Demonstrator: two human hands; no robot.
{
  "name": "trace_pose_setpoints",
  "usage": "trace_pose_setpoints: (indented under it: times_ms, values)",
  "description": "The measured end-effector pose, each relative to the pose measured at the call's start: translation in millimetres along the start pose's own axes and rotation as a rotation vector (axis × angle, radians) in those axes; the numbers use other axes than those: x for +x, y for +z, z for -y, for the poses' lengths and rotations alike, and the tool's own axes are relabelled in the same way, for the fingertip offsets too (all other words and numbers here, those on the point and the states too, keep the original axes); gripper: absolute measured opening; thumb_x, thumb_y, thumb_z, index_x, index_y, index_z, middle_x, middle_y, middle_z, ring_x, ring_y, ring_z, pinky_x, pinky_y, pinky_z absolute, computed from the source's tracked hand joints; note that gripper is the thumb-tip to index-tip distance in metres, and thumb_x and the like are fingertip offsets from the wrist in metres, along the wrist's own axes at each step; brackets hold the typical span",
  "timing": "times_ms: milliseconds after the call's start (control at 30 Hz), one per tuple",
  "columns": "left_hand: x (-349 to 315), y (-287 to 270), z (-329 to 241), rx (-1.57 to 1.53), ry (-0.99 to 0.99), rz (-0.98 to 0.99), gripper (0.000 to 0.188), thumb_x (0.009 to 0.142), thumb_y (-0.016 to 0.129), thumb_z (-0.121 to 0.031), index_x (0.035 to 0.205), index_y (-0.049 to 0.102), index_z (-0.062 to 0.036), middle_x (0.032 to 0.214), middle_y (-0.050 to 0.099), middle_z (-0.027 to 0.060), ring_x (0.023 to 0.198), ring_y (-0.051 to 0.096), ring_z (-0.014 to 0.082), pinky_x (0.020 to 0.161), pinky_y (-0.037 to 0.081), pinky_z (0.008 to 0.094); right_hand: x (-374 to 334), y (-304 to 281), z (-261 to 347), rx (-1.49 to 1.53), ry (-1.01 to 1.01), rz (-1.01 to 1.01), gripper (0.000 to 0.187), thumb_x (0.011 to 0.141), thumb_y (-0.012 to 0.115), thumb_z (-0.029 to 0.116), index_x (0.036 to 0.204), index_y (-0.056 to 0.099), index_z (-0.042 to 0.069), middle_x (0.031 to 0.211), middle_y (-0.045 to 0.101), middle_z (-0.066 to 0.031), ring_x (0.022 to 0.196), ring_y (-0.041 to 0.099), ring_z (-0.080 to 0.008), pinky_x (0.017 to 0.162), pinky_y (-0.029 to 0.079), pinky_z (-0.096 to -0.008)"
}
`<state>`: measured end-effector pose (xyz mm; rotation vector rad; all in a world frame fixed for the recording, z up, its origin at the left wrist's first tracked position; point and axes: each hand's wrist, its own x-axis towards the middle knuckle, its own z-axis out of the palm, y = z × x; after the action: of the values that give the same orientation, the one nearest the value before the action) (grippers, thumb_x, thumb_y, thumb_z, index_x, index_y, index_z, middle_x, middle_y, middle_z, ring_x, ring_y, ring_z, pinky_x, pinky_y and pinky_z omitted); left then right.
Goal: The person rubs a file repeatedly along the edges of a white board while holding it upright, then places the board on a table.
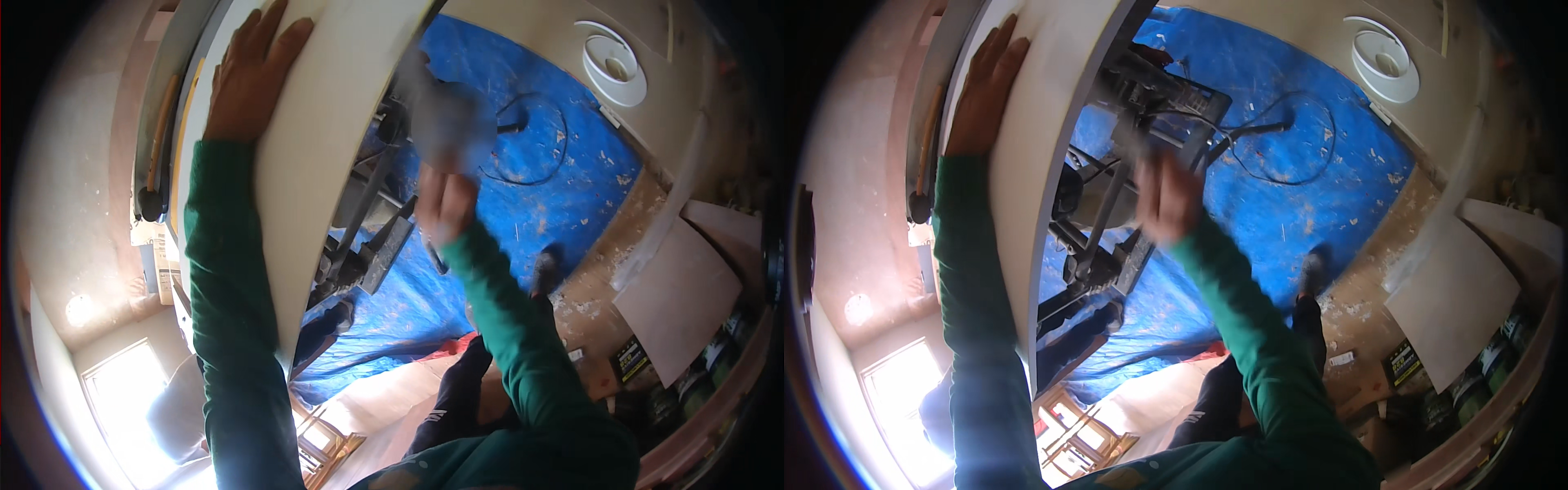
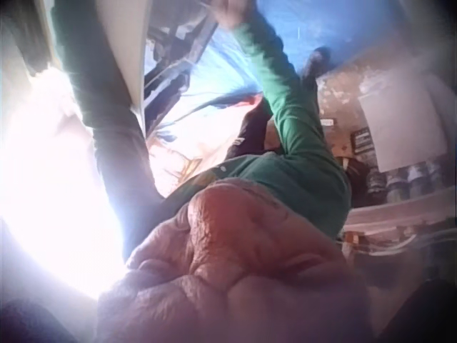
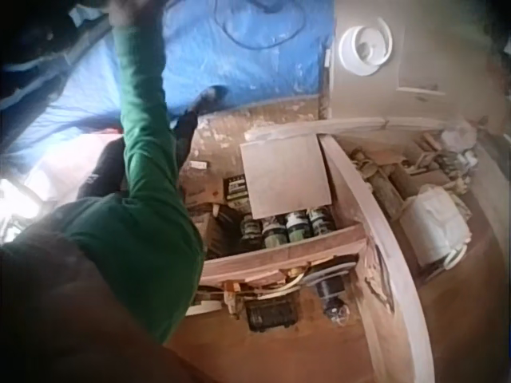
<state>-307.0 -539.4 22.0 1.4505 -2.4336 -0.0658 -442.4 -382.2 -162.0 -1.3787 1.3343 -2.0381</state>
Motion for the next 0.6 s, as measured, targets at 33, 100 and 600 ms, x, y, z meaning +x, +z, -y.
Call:
trace_pose_setpoints:
  times_ms: [33, 100, 600]
  values:
    - [2, 2, -5, 0.008, -0.003, -0.004, 0.057, 0.095, 0.046, -0.049, 0.143, 0.044, -0.0198, 0.152, 0.036, 0.0125, 0.141, 0.030, 0.0331, 0.115, 0.025, 0.0419, -28, -8, 2, 0.036, -0.102, 0.104, 0.015, 0.093, 0.058, 0.013, 0.090, 0.059, -0.001, 0.064, 0.055, -0.0149, 0.051, 0.057, -0.0281, 0.045, 0.042, -0.0373]
    - [-3, 11, -15, 0.016, -0.016, 0.014, 0.060, 0.096, 0.044, -0.049, 0.145, 0.043, -0.0152, 0.152, 0.036, 0.0132, 0.143, 0.029, 0.0315, 0.116, 0.024, 0.0361, -53, -16, 9, 0.035, 0.007, 0.294, 0.012, 0.087, 0.065, 0.016, 0.085, 0.060, 0.005, 0.065, 0.059, -0.0150, 0.057, 0.062, -0.0339, 0.047, 0.047, -0.0419]
    - [4, 5, -32, 0.010, 0.106, 0.023, 0.066, 0.089, 0.045, -0.061, 0.144, 0.046, -0.0230, 0.150, 0.037, 0.0188, 0.142, 0.028, 0.0393, 0.114, 0.018, 0.0531, 95, -18, -12, -0.272, -0.112, 0.042, 0.014, 0.093, 0.057, 0.013, 0.100, 0.060, 0.001, 0.062, 0.056, -0.0147, 0.049, 0.056, -0.0345, 0.043, 0.042, -0.0435]
